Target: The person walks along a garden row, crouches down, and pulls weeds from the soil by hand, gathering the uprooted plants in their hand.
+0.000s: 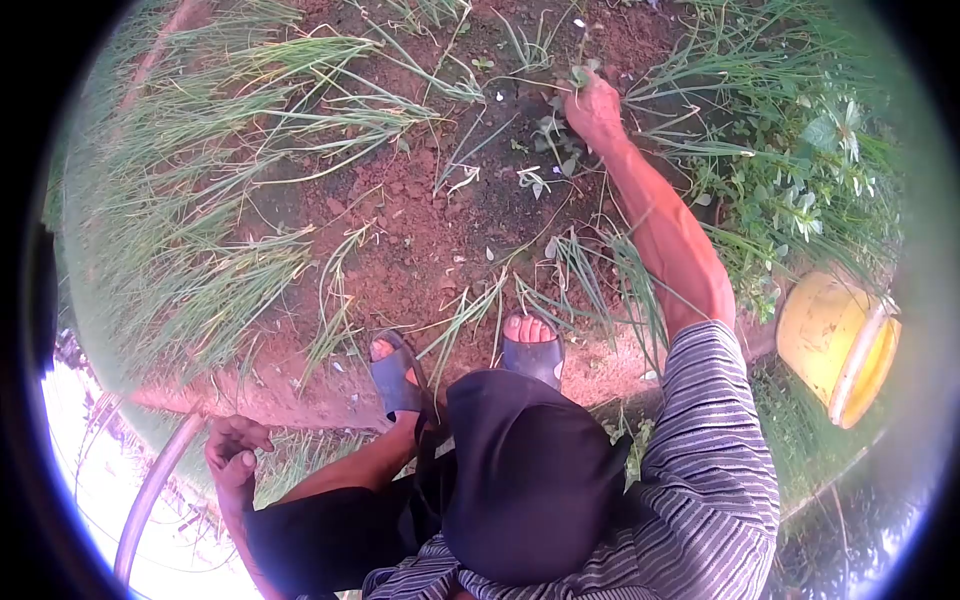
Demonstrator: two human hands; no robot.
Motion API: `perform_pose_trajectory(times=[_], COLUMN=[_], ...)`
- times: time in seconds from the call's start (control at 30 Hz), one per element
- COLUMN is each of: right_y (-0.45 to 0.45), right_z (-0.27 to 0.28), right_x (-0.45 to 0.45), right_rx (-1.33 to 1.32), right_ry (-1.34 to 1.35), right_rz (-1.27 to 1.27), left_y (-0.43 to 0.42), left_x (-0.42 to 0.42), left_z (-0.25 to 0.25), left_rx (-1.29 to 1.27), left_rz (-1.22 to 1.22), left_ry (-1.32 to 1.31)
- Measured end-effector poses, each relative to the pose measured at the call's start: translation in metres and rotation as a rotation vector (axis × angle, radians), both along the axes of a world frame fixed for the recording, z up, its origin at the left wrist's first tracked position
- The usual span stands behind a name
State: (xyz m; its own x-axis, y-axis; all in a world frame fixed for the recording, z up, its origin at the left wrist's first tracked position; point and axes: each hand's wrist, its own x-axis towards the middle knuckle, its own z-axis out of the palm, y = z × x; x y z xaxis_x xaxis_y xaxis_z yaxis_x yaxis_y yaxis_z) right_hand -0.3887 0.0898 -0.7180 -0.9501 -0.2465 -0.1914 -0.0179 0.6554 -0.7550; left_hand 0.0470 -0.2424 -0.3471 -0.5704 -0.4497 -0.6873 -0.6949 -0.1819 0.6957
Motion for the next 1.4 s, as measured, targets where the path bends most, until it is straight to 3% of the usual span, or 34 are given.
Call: perform_pose_trajectory(times=[0.1,0.17,0.3,0.37,0.47,0.57,0.63,0.7,0.8,0.9,0.93,1.4], right_y=[0.011,0.01,-0.01,-0.013,-0.015,-0.027,-0.05,-0.069,-0.088,-0.097,-0.098,-0.106], right_z=[0.018,0.032,0.029,0.021,0.007,-0.009,0.012,0.02,0.009,-0.002,-0.004,0.018], right_x=[0.025,0.026,0.031,0.037,0.043,0.042,0.029,0.019,0.003,-0.009,-0.01,-0.007], right_rx=[-0.031,0.025,0.254,0.181,0.177,0.034,0.049,0.035,0.05,0.063,0.18,0.489], right_ry=[-0.067,0.025,0.06,0.173,0.207,0.305,0.186,0.16,0.138,0.284,0.217,0.469], right_rz=[0.338,0.633,0.881,0.945,0.94,0.499,0.323,0.302,0.387,0.583,0.62,0.724], left_y=[-0.006,-0.008,-0.009,-0.01,-0.01,-0.009,-0.007,-0.006,-0.006,-0.005,-0.005,-0.002], left_x=[0.004,0.003,-0.004,-0.004,-0.003,-0.002,-0.006,-0.008,-0.006,-0.002,0.002,-0.005], left_z=[-0.005,-0.007,-0.006,-0.008,-0.009,-0.008,-0.005,-0.006,-0.004,-0.004,-0.005,-0.002], left_rx=[0.018,0.037,0.049,0.054,0.072,0.071,0.066,0.069,0.067,0.059,0.049,0.067], left_rz=[-0.005,-0.022,-0.027,-0.03,-0.029,-0.021,-0.015,-0.014,-0.001,0.018,0.025,0.026], left_ry=[-0.007,-0.012,0.002,0.007,-0.015,-0.033,-0.046,-0.046,-0.043,-0.048,-0.05,-0.095])
